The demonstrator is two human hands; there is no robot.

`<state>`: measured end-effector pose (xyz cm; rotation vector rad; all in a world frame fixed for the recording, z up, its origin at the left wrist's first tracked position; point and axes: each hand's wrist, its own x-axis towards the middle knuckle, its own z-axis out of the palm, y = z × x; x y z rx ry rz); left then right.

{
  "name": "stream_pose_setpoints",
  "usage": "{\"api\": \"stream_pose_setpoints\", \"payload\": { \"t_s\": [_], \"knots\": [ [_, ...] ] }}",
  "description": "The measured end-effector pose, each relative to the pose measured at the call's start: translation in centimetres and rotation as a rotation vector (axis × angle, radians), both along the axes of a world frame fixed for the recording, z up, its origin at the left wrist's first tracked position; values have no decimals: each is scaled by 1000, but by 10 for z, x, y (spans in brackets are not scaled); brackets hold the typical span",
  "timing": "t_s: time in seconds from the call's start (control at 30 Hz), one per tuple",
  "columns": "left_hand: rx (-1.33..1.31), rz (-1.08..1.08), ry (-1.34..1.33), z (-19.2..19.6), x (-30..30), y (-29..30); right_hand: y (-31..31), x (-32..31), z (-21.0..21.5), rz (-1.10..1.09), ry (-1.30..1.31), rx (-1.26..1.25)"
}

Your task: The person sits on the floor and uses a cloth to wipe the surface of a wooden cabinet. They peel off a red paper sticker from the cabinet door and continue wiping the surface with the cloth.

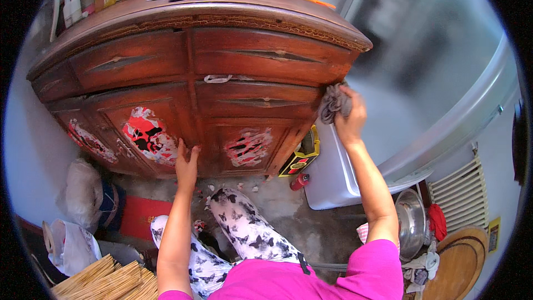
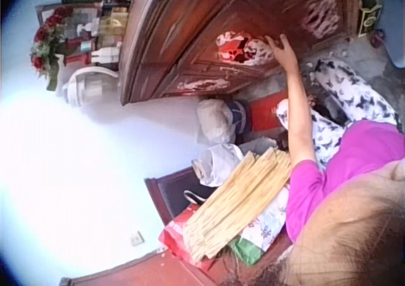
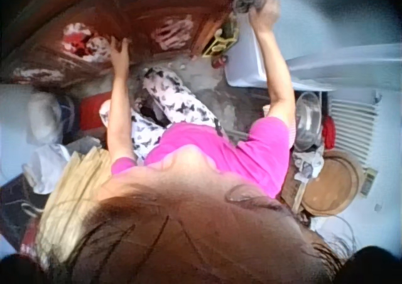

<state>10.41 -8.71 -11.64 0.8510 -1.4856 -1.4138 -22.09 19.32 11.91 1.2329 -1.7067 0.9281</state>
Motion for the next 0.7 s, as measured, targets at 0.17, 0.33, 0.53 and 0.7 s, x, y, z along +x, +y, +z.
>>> {"api": "stream_pose_setpoints", "payload": {
  "t_s": [0.17,0.33,0.53,0.7],
  "knots": [
    [-139,197,-74,-9,-6,4,-55,46,73,108,264,-136],
    [-182,94,113,61,-32,52,-131,109,96,75,347,-120],
    [246,-276,689,169,-8,85,-191,188,68,732,149,176],
    [479,-121,910,178,36,58,-169,218,56,830,266,520]
  ]
}}
